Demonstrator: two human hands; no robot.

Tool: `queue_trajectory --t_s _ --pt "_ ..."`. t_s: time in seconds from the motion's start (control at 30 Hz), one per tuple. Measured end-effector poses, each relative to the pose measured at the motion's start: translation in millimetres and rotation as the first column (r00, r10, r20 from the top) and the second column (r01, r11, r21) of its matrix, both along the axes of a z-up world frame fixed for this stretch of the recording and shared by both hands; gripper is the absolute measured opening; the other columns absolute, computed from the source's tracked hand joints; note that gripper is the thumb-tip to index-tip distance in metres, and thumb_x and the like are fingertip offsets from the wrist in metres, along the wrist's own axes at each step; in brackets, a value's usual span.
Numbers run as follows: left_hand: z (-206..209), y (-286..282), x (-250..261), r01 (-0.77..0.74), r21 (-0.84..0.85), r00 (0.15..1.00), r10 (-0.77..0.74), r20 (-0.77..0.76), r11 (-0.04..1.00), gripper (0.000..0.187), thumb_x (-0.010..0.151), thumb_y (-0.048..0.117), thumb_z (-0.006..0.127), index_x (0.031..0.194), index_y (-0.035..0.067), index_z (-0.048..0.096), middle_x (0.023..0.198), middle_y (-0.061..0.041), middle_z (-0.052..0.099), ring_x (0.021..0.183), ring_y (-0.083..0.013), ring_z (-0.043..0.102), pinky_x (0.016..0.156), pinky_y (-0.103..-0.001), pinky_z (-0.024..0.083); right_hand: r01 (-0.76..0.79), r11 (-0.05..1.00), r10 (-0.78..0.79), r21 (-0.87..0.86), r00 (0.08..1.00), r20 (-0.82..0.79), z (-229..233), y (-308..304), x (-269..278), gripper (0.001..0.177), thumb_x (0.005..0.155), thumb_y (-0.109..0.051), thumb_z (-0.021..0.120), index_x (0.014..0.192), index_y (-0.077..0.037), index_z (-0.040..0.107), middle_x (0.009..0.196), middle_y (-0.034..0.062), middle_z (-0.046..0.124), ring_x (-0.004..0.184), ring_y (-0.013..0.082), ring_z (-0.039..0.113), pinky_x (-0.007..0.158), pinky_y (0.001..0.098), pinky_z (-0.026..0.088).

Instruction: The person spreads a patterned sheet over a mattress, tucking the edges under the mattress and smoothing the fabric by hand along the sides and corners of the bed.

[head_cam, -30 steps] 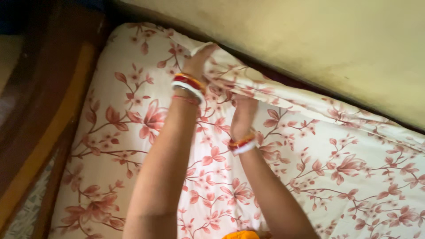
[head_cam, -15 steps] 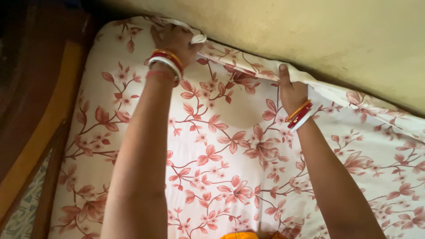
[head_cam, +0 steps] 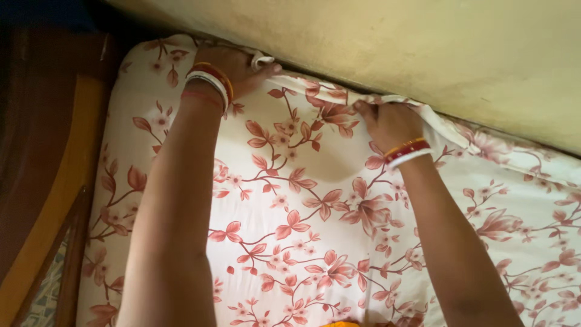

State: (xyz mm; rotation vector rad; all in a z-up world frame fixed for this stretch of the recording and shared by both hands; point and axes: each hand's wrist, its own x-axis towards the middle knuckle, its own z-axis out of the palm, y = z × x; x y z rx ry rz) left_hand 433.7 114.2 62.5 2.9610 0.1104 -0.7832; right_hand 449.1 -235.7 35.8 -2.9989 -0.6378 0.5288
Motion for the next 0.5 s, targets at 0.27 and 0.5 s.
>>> queue_trajectory --t_s 0.27,0.5 --pt "37 6 10 -0.037 -0.096 0.981 0.018 -0.195 0.995 0.087 0.094 0.085 0.020 0.149 0.030 0.058 0.125 -0.017 0.072 0.112 -0.0356 0.071 0.110 -0.050 0.043 0.036 0.988 -0.086 -0.148 0.932 -0.351 39 -2 23 0.100 0.091 -0.085 0.035 0.094 0.006 0.073 0.089 0.0283 0.072 0.091 0.0419 0.072 0.091 0.0523 0.052" --pt "26 9 29 -0.218 -0.064 0.902 0.176 -0.393 0.974 0.110 0.081 0.094 0.029 0.154 0.013 0.042 0.162 -0.014 0.034 0.150 -0.0365 0.032 0.122 -0.051 0.026 0.037 0.971 -0.182 -0.238 0.760 -0.624 31 -7 48 0.119 0.075 -0.094 0.035 0.119 0.009 0.074 0.125 0.0284 0.071 0.121 0.0390 0.065 0.112 0.0470 0.042"
